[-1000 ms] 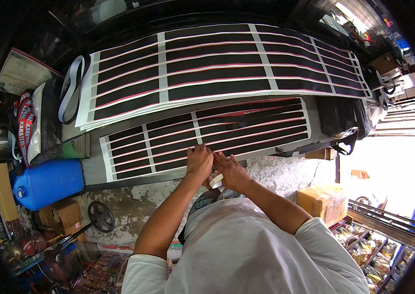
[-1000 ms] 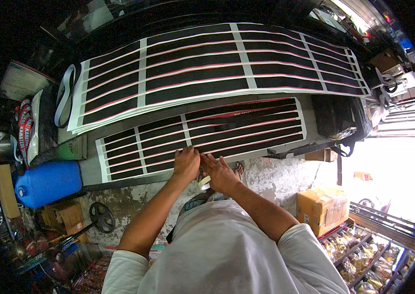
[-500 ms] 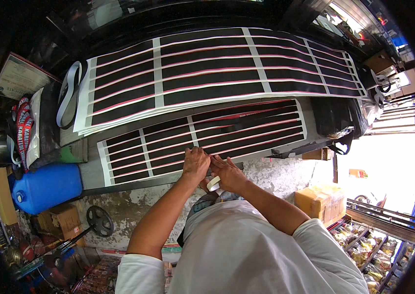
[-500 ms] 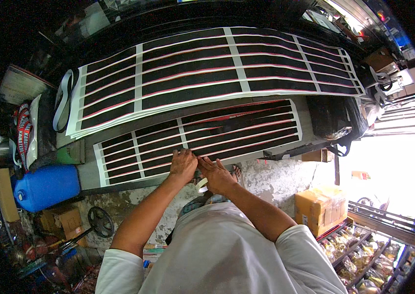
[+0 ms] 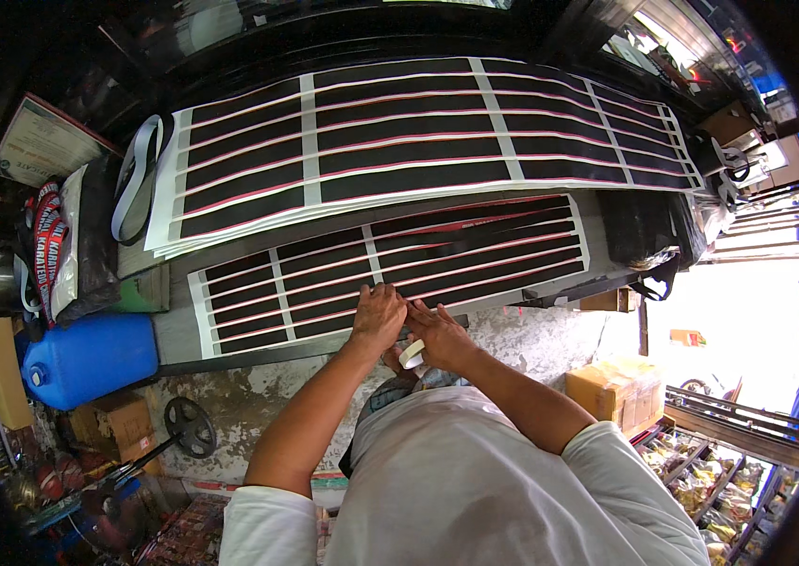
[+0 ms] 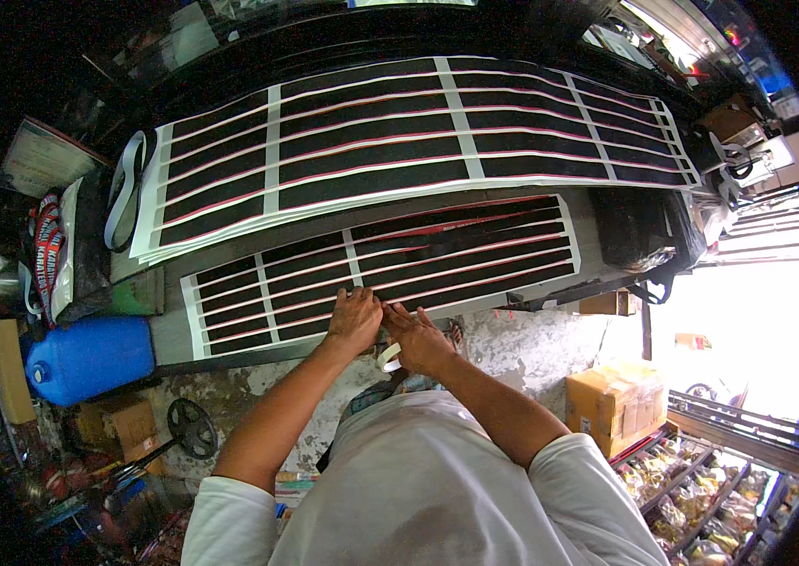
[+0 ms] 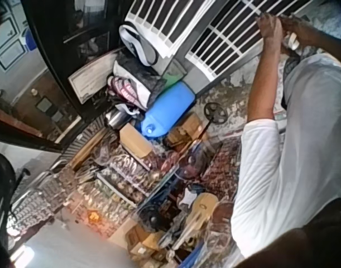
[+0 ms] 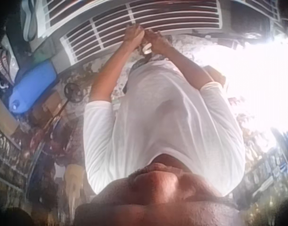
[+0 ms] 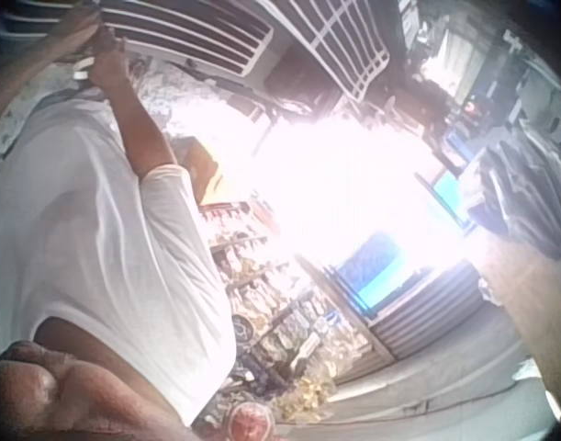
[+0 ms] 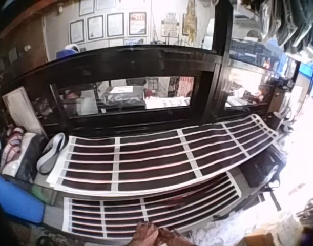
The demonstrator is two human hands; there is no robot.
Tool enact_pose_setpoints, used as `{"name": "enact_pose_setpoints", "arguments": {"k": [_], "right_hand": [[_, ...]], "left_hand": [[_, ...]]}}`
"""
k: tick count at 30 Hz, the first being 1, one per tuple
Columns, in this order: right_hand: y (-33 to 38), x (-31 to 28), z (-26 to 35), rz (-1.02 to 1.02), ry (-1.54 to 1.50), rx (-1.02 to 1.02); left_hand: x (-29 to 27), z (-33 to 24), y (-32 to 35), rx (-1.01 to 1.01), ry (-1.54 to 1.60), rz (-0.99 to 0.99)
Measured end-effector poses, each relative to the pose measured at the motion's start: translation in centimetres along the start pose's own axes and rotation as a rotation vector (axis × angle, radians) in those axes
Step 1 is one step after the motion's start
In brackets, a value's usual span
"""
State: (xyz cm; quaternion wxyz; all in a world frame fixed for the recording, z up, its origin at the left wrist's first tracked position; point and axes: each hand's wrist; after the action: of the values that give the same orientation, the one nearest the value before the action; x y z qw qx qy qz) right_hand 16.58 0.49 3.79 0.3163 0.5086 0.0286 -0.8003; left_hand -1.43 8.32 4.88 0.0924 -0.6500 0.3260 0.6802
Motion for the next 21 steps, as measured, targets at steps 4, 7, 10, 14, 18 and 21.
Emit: {"name": "enact_pose_setpoints", "arguments": {"k": [4,7,10,14,18,21], "right_hand": [[-0.2,-0.2,-0.2,0.039,0.019,0.006],[-0.2,-0.9,0.4,0.082,0.035,0.005],[0.5,-0.5,-0.2,-0.056,-0.062,0.013],[4.4,-1.7,-2.1,-0.304,-0.229,0.018],[10.2,-3.0,-6.3,-0.401,-0.248,0.073],[12.8,-4.8,-8.5,-0.539,-0.361,0.212]], "left_hand": [[-0.6,0.4,0.0,-0.01,-0.001,0.026],[-0.7,0.5,0.2,-0.026,-0.009,0.041],[-2.1,0.2,1.3,-0.092,0.081,0.034],[-0.5,1.4,4.8,-0.391,0.409,-0.214],[4.7,2.2,9.0,-0.512,0.349,-0.561],[6.7,1.6,11.4,-0.54,0.305,-0.526]]}}
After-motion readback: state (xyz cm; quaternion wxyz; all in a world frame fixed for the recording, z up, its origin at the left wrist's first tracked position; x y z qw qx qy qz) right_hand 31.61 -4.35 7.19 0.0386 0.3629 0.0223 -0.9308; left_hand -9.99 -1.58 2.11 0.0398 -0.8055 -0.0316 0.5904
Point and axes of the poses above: each hand's wrist, its own y-axis away from the middle knuckle, its own x-axis out of the palm, z = x × y, and after that the axes turned 5 degrees about -x, right-handed
